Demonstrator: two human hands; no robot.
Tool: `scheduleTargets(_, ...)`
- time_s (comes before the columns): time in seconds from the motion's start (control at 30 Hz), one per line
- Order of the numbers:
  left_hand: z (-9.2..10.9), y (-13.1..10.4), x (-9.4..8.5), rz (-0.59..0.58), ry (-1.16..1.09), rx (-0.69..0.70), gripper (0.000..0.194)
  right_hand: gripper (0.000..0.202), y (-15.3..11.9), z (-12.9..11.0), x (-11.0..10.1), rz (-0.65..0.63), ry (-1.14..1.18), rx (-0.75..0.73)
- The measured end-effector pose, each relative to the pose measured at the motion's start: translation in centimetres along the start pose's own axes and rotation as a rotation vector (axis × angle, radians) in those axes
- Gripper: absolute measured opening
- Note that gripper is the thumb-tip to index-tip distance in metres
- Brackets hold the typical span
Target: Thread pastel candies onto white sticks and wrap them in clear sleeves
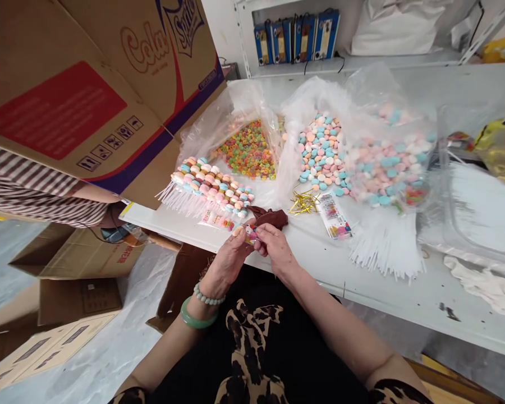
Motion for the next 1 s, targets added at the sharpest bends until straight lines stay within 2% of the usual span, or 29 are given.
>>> scheduleTargets(0.07, -0.1, 0.4, -0.2, -0.016, -0.004, -0.04, 0.051, 0.025, 0.4, 1.0, 0.4, -0.071, 0.159, 0.152)
scheduleTargets(0.13, -0.2, 0.6, -0.6, -0.025, -0.027, -0.082, 0.043, 0.025, 0.4, 2.0, 0.9, -0.175, 0.257, 0.341)
scheduleTargets(0.2, -0.3, 0.5, -0.8, -0.048, -0.077, -0.114, 0.028, 0.024, 0.0, 2.8, 1.2, -0.257, 0.279, 0.505)
scheduleTargets(0.27, -0.5, 0.4, -1.0, -0.069, -0.124, -0.131, 0.026, 0.022, -0.6, 3.2, 1.3, -0.264, 0.19, 0.56)
scheduleTargets(0.3, -0.6, 0.4, -1.1, -0.064, -0.135, -0.138, 0.028, 0.021, -0.8, 3.1, 1.3, -0.218, 0.084, 0.509)
scheduleTargets(0.33, -0.6, 0.4, -1.2, -0.039, -0.139, -0.135, 0.03, 0.019, -1.0, 2.8, 1.1, -0.14, -0.068, 0.398)
scheduleTargets(0.37, -0.7, 0.5, -1.3, 0.004, -0.144, -0.125, 0.029, 0.017, -1.2, 2.2, 1.0, -0.04, -0.26, 0.226)
scheduleTargets(0.43, -0.9, 0.8, -1.4, 0.12, -0.192, -0.116, 0.023, 0.014, -1.8, 0.6, 1.2, 0.127, -0.721, -0.221)
scheduleTargets(0.5, -1.0, 1.3, -1.0, 0.203, -0.29, -0.125, 0.014, 0.023, -2.4, -0.4, 2.0, 0.201, -1.166, -0.62)
scheduleTargets(0.53, -1.1, 1.5, -0.7, 0.216, -0.337, -0.141, 0.011, 0.026, -2.5, -0.6, 2.4, 0.206, -1.336, -0.754)
scheduleTargets(0.6, -1.2, 1.8, 0.2, 0.199, -0.41, -0.198, 0.011, 0.021, -2.0, -0.6, 2.6, 0.215, -1.489, -0.844)
scheduleTargets(0.63, -1.3, 1.8, 0.5, 0.183, -0.43, -0.236, 0.011, 0.018, -1.6, -0.6, 2.3, 0.224, -1.448, -0.809)
scheduleTargets(0.67, -1.4, 1.7, 0.8, 0.17, -0.438, -0.282, 0.011, 0.019, -1.1, -0.5, 1.8, 0.212, -1.318, -0.712)
scheduleTargets(0.77, -1.7, 1.1, 0.7, 0.107, -0.375, -0.336, 0.017, 0.032, 0.2, 0.5, 0.0, 0.098, -0.751, -0.294)
scheduleTargets(0.83, -1.7, 0.7, 0.4, 0.023, -0.225, -0.244, 0.023, 0.037, 0.3, 1.4, -0.9, 0.008, -0.512, -0.11)
scheduleTargets(0.93, -1.3, 0.0, -0.2, -0.121, 0.069, -0.125, 0.018, 0.033, -0.6, 2.1, -1.6, -0.137, -0.275, 0.107)
scheduleTargets(1.0, -0.7, -0.3, -0.5, -0.143, 0.235, -0.064, 0.016, 0.027, -1.5, 1.5, -2.0, -0.118, -0.209, 0.158)
Point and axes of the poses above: each hand's wrist, its own y-axis towards the middle knuckle, its own x-axis out of the palm, z = x × y, the point moved 3 cm from there along y, towards the middle knuckle, and after that the axes turned 3 degrees about -z, right-handed, at the moved point
